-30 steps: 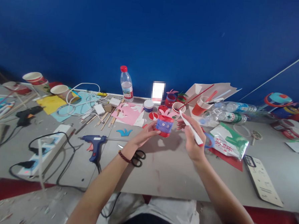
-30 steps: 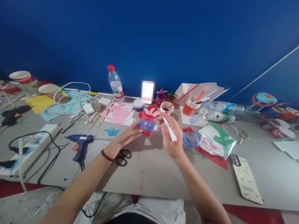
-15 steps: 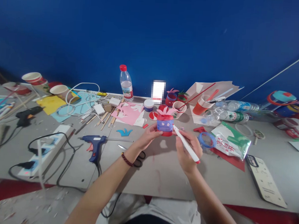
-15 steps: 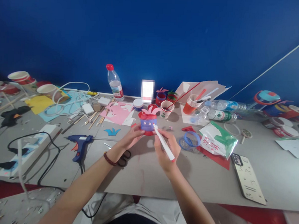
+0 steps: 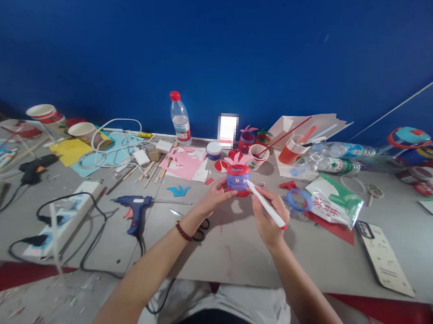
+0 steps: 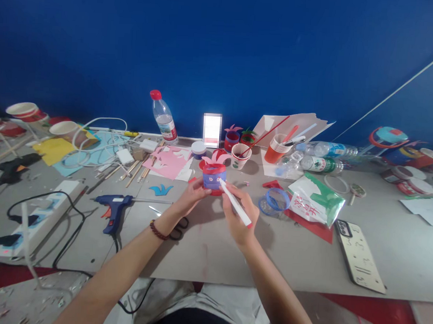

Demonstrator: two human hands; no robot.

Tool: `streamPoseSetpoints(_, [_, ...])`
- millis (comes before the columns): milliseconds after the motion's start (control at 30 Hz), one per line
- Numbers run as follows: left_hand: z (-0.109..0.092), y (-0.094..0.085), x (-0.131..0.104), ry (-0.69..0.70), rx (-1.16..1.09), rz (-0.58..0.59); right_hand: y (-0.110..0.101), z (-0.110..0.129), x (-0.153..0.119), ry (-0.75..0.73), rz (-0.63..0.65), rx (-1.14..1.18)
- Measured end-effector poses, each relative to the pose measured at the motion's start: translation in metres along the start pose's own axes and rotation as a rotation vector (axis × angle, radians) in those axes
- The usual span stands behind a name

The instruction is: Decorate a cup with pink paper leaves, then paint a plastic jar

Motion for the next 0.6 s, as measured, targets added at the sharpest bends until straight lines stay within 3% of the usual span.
streamPoseSetpoints(600, [0.0028,-0.0005,0.0009,0.013,-0.025,0.006,0.0016,0.0049,0.0022,-0.034,0.011,0.019])
Point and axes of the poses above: each hand's wrist, its own x-axis towards the middle knuckle, its own y-axis out of the palm, z = x × y, the point moved 5 cm from there along x, towards the middle knuckle, and after that the axes turned 6 degrees about -x, right-handed, at the moved point
